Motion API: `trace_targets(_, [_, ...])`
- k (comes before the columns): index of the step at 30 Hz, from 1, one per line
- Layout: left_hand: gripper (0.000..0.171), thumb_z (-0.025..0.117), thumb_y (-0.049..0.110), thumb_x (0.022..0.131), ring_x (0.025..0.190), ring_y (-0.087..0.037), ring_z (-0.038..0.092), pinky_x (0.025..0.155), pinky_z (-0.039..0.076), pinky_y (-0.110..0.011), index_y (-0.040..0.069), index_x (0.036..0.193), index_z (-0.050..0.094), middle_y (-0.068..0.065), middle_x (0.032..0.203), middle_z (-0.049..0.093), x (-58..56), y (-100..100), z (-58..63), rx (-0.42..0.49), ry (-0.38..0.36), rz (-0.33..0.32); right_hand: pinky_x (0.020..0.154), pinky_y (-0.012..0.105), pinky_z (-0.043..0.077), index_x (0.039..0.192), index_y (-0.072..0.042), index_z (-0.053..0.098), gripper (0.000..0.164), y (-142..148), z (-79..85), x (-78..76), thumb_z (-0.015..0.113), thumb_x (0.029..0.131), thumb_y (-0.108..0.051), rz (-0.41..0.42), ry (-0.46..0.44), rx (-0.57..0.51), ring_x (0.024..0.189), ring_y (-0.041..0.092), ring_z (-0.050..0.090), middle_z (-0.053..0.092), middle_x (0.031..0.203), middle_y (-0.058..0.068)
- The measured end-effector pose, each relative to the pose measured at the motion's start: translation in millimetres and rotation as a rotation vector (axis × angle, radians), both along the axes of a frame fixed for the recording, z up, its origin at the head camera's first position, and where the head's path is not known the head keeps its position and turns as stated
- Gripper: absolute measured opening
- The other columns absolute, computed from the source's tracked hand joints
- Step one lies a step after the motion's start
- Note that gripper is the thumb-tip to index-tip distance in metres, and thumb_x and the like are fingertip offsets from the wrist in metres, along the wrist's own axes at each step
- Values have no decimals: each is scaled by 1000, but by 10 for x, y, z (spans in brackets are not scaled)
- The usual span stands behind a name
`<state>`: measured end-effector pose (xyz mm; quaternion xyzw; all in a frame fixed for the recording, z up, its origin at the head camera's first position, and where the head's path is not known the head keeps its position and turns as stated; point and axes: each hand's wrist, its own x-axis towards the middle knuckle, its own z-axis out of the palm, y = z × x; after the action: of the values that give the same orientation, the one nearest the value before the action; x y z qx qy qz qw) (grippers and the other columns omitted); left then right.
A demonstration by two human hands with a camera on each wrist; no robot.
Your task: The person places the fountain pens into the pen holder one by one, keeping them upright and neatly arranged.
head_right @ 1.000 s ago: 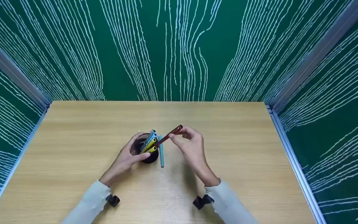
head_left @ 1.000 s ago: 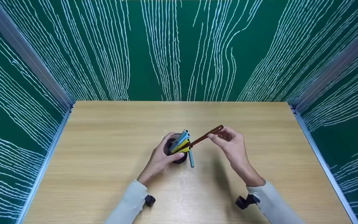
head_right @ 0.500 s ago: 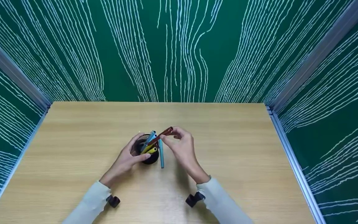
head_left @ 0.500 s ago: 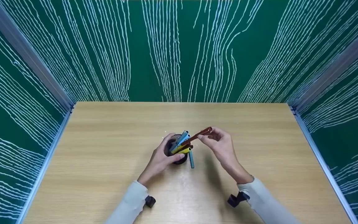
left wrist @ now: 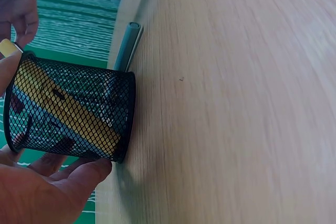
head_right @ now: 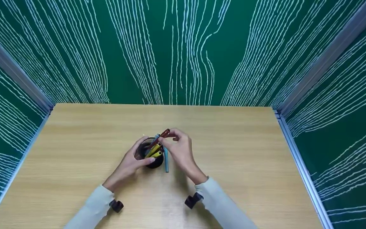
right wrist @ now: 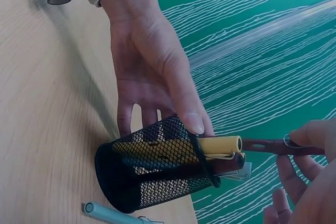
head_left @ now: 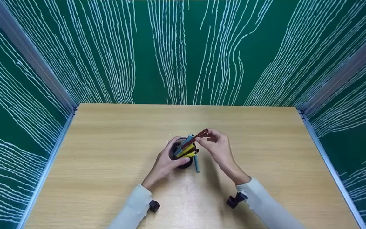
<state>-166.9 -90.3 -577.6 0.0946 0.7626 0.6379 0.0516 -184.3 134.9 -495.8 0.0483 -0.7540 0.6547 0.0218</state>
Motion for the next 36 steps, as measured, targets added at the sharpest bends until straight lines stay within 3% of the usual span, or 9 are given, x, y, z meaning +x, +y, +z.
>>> trace_targets(6, [87,90,18,92,143,-46,54,123,34,-68,19,167,46,-20,156,58,-13,-5,13,20,-20,-4,89,36,52,103,-9,82,12,-53,-60,-43,87,92,-10,-2,24,86,101,29,69,79,104,5])
trace_targets(9, [87,90,22,91,144,-41,55,124,35,-66,24,167,46,-15,157,59,-8,-1,-1,16,-9,-3,97,39,50,104,-9,83,13,-57,-100,-56,87,91,-8,1,43,116,107,27,67,80,105,4])
trace_targets(15, [86,92,32,91,142,-33,57,123,39,-61,35,165,48,-9,156,61,12,-17,5,-13,-3,-2,99,43,50,107,-7,83,14,-51,-133,-64,86,93,-7,-8,59,122,106,24,67,80,106,4])
trace_targets(29, [87,90,36,91,137,-31,59,120,42,-58,36,166,46,-9,155,61,21,-21,3,-23,-29,1,102,44,51,106,-9,84,14,-88,-135,-78,87,92,-10,-19,45,147,106,24,69,80,105,4])
trace_targets(36, [86,91,34,91,143,-31,55,124,37,-59,35,165,48,-5,158,59,3,-28,-10,-27,-9,0,104,47,51,110,-2,81,16,-57,-133,-66,84,96,-9,-9,54,135,109,25,70,81,108,7])
